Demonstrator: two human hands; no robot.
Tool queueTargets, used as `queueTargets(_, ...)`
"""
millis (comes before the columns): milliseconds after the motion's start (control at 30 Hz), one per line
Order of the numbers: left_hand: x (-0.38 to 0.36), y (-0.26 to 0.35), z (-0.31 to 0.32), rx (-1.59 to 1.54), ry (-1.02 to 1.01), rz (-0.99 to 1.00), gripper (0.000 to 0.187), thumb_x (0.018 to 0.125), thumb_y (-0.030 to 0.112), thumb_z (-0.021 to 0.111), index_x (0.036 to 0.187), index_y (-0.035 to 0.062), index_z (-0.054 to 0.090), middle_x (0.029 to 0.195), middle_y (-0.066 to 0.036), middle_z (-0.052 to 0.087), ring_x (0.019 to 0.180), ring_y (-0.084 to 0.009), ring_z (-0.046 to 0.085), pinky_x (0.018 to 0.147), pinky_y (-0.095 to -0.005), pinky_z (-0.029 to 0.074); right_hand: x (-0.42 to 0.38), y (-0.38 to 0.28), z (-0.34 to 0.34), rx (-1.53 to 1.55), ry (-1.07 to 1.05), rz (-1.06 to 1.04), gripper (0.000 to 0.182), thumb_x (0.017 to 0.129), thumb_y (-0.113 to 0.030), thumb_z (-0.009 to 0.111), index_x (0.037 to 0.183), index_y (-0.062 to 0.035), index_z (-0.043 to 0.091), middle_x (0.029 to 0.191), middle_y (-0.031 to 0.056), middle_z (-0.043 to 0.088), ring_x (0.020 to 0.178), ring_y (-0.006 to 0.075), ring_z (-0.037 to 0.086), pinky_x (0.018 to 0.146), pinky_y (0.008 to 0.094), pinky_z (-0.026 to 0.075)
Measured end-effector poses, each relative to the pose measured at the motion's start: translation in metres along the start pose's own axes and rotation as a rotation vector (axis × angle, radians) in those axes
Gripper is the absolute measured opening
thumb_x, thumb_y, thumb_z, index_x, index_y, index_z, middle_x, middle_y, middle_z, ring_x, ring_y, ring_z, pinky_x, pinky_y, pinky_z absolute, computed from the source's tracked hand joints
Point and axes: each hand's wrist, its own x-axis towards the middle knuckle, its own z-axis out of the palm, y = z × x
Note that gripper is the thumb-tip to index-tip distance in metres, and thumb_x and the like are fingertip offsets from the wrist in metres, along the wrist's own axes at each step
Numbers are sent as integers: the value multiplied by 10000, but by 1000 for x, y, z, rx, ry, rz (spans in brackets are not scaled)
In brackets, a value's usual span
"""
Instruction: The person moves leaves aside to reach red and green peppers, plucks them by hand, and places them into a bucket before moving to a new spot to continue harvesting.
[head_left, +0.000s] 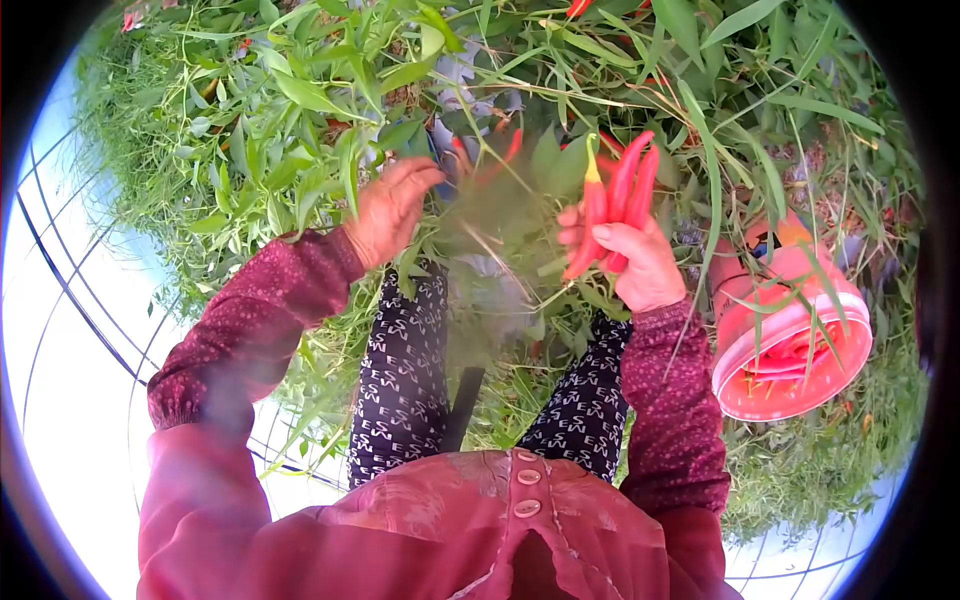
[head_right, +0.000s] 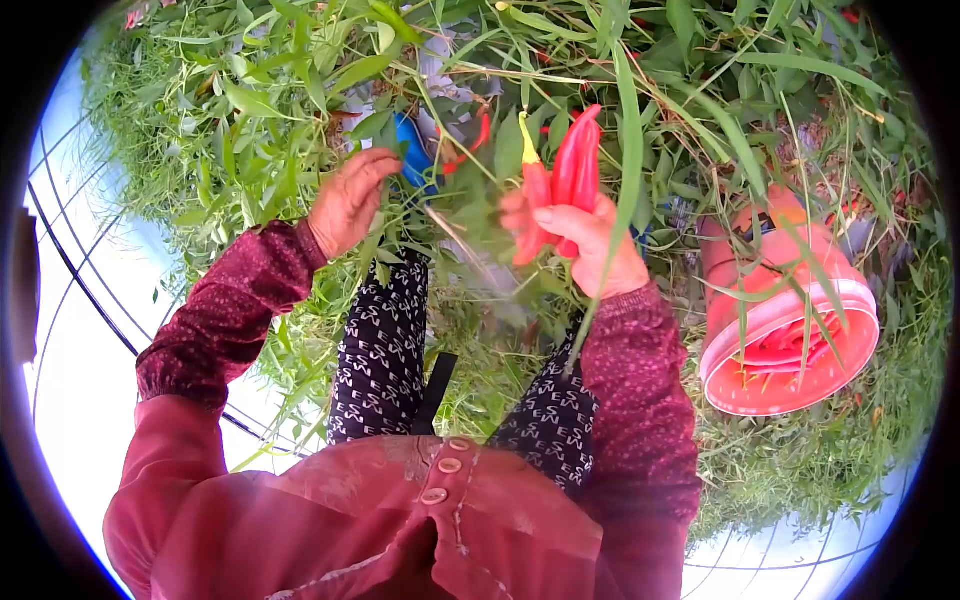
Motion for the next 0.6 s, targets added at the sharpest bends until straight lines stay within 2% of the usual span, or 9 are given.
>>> queueTargets(33, 1, -11, -1, -129, 35, -172, 394, 720, -92, 475, 1092, 32, 512, 1075, -143, 554, 965, -298, 568, 849, -334, 461, 12, 13, 2, 58, 24, 5, 389, 786, -95, 559, 1153, 21, 502, 1012, 148, 604, 883, 259, 610, 685, 388, 535)
queueTargets(67, 7, -18, 1, -221, 37, -329, 313, 768, -64, 477, 1058, 25, 553, 981, -139, 598, 895, -281, 595, 819, -327, 466, 25, 29, -3, 97, 52, -1, 389, 787, -91, 557, 1156, 16, 496, 1008, 144, 606, 892, 258, 610, 653, 386, 545)
queueTargets(233, 46, -39, 28, -272, -77, -401, 288, 794, 14, 503, 1059, 80, 594, 941, -150, 622, 883, -286, 603, 795, -334, 468, 35, 60, -12, 140, 102, 69, 362, 793, -75, 553, 1138, 12, 489, 990, 141, 608, 882, 260, 619, 643, 390, 545)
queueTargets(300, 58, -36, 43, -69, -325, -422, 307, 786, 52, 530, 1069, 146, 603, 936, -154, 624, 859, -305, 604, 777, -348, 474, 31, 60, -13, 164, 128, 88, 337, 795, -68, 556, 1118, 9, 499, 974, 132, 611, 857, 256, 627, 639, 388, 544)
queueTargets(333, 47, -88, 95, -281, -187, -309, 322, 769, 81, 556, 1065, 197, 609, 921, -159, 620, 838, -326, 601, 749, -379, 477, 31, 60, -15, 181, 103, 91, 327, 796, -64, 559, 1110, 8, 501, 971, 129, 611, 842, 248, 631, 636, 377, 544)
queueTargets(367, 51, -81, 91, -287, -183, -301, 322, 769, 81, 556, 1065, 197, 609, 921, -159, 620, 838, -326, 601, 749, -379, 477, 32, 58, -13, 174, 109, 87, 327, 796, -64, 559, 1110, 8, 501, 971, 129, 611, 842, 248, 631, 636, 377, 544)
queueTargets(433, 61, -51, 71, 96, -450, -268, 354, 730, 7, 591, 1044, 170, 607, 1091, -88, 554, 918, -291, 575, 794, -348, 479, 31, 54, -6, 152, 123, 114, 332, 803, -61, 549, 1123, 10, 495, 968, 126, 612, 835, 241, 633, 639, 362, 544)
queueTargets(500, 62, -40, 60, 118, -397, -134, 305, 722, 23, 603, 999, 150, 605, 1015, -83, 554, 894, -289, 575, 770, -356, 484, 31, 52, -1, 111, 117, 86, 362, 796, -83, 556, 1137, 15, 487, 980, 137, 607, 815, 242, 632, 646, 354, 541)
queueTargets(600, 53, -35, 48, 93, -321, 11, 289, 740, 88, 574, 1008, 191, 613, 871, -102, 521, 765, -296, 568, 662, -393, 476, 28, 54, 2, 109, 83, 160, 411, 767, -131, 585, 1132, 25, 480, 963, 129, 597, 811, 228, 610, 654, 347, 528)
